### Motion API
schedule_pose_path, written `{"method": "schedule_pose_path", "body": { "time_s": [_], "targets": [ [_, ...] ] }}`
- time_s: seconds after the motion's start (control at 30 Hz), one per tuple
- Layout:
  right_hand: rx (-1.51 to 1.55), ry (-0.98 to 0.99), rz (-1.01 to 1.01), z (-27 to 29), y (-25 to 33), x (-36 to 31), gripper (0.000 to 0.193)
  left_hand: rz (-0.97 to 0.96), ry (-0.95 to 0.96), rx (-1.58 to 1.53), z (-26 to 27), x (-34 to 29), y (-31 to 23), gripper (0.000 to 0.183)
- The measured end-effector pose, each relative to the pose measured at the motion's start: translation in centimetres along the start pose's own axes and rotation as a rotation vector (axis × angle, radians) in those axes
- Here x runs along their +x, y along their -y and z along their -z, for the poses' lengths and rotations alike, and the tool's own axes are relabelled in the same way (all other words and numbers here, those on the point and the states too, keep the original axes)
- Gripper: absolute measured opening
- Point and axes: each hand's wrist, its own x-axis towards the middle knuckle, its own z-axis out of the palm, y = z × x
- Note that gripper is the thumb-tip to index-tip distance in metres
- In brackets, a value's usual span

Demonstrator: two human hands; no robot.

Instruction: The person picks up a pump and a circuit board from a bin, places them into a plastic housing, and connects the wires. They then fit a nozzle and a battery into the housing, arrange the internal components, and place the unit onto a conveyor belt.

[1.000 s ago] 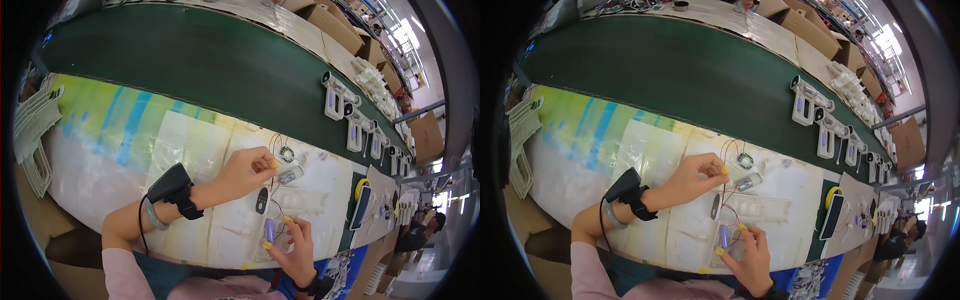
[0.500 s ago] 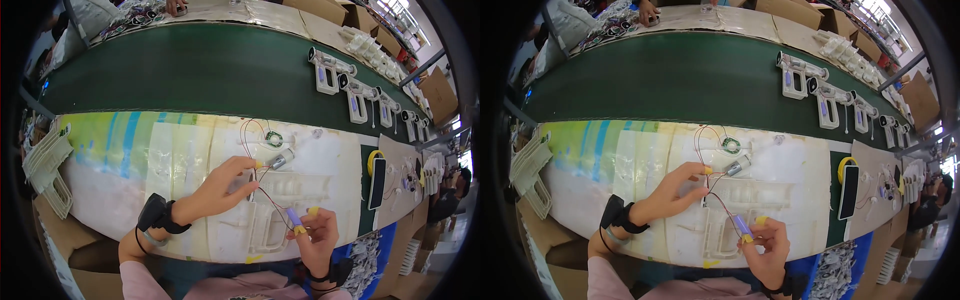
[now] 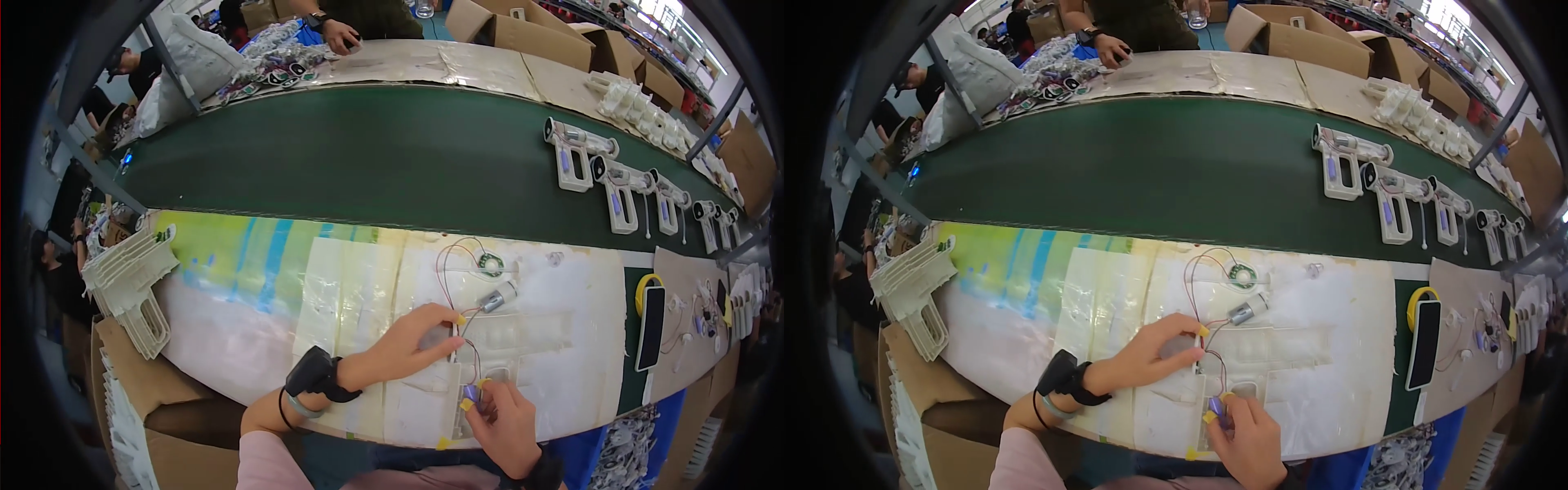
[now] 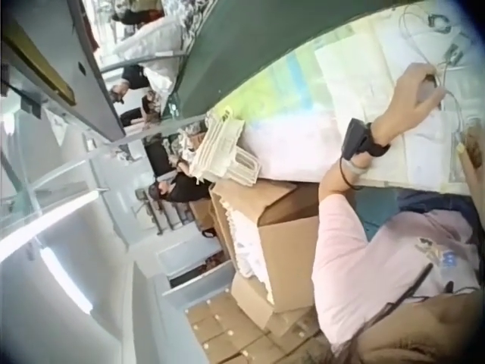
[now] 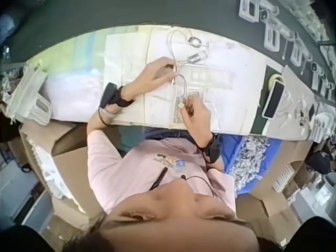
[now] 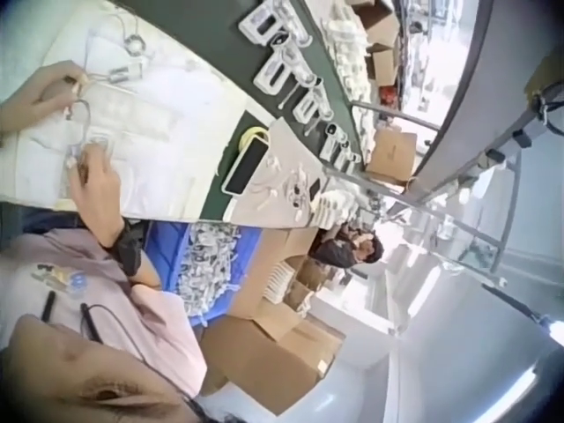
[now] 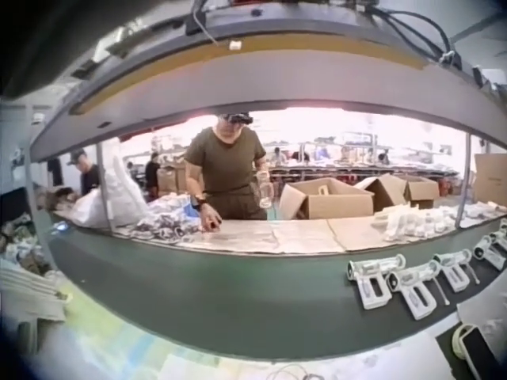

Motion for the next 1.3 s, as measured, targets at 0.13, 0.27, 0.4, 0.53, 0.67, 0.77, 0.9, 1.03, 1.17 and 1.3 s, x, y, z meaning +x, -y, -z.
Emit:
{"method": "schedule_pose_path", "body": {
  "time_s": [0.13, 0.27, 0.4, 0.53, 0.67, 0.77, 0.9, 1.03, 1.17, 1.3],
  "targets": [
    [-0.114, 0.045, 0.055, -0.2, -1.4, -0.2, 0.03, 0.022, 0.024, -0.018, -0.2, 0.1, 0.1, 0.027],
    [0.048, 0.058, 0.01, 0.2, -1.5, 0.3, 0.027, -0.019, 0.003, 0.042, 0.5, -0.1, -0.4, 0.028],
    [-0.065, 0.08, 0.055, 0.3, -2.1, 0.1, 0.017, -0.018, 0.014, 0.048, 0.5, 0.3, -0.1, 0.029],
    [-0.128, 0.05, 0.211, 1.2, -2.0, 0.9, 0.015, -0.066, -0.092, 0.079, -0.2, -0.3, 0.1, 0.033],
    [-0.008, 0.063, 0.159, 2.4, -3.4, 3.0, 0.018, -0.419, -0.26, 0.373, -0.7, -1.9, -0.6, 0.041],
    [0.044, 0.162, 0.183, 2.4, -3.6, 5.1, 0.019, -0.419, -0.216, 0.482, -2.0, -2.8, -0.9, 0.045],
    [-0.124, 0.206, 0.387, 1.1, -4.2, 5.9, 0.017, -0.225, -0.249, 0.433, -1.9, -1.7, -1.8, 0.05],
    [-0.285, 0.187, 0.391, 0.9, -3.0, 6.0, 0.019, -0.216, -0.243, 0.33, -1.7, -1.0, -1.1, 0.049],
    [-0.272, 0.376, 0.325, 2.8, -2.8, 8.7, 0.024, -0.257, -0.106, 0.21, -1.2, -1.2, -0.5, 0.048],
    [-0.317, 0.237, 0.512, 4.5, -4.4, 14.8, 0.027, -0.245, -0.206, 0.134, -1.2, -0.9, -0.8, 0.042]
  ]
}}
